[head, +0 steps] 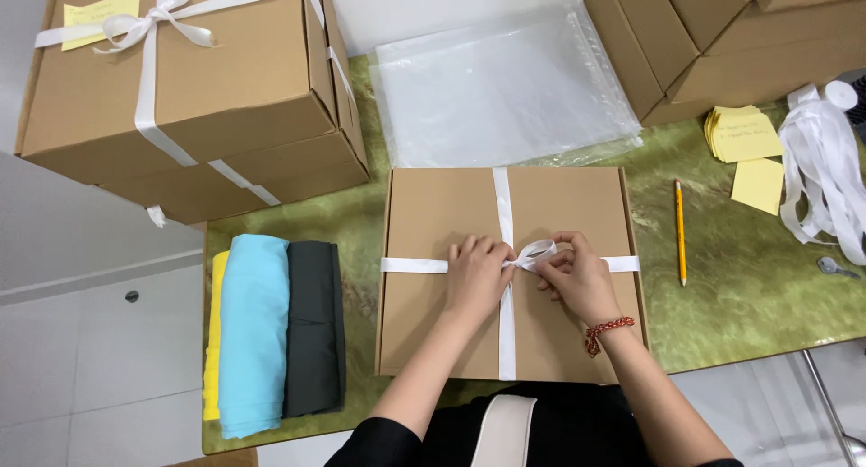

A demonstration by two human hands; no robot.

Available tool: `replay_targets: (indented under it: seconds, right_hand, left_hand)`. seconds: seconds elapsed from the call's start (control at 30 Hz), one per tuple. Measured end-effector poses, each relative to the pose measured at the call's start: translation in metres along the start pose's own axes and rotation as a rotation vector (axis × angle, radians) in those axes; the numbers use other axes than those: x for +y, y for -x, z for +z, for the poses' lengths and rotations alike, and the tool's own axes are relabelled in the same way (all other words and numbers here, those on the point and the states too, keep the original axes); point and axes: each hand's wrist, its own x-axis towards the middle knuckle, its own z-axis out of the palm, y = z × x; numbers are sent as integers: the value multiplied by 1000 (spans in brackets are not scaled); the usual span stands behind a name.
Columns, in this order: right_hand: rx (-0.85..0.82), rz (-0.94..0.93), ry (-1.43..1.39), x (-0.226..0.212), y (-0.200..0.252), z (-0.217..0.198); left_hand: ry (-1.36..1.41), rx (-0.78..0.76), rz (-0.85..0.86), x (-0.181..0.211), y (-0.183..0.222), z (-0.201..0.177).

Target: Tying a ribbon on a box, writing a note, and packing a garment into a new box.

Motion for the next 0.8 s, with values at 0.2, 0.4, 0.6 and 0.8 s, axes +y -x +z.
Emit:
replay_targets:
  seconds: [0.2,0.4,0.6,0.8]
  right_hand:
    - [40,32,-33,12,1,-15]
    - [339,-224,359,61,-9,-25]
    - [474,-221,556,55,11,-40]
    - [771,-278,366,176,-59,-91]
  left_hand:
    - [-15,-78,3,-17,-5,-2]
    - [120,-113,-96,-10,0,-40]
    - [182,205,-294,-62,10,-71]
    - [394,185,-183,-53,14,-61]
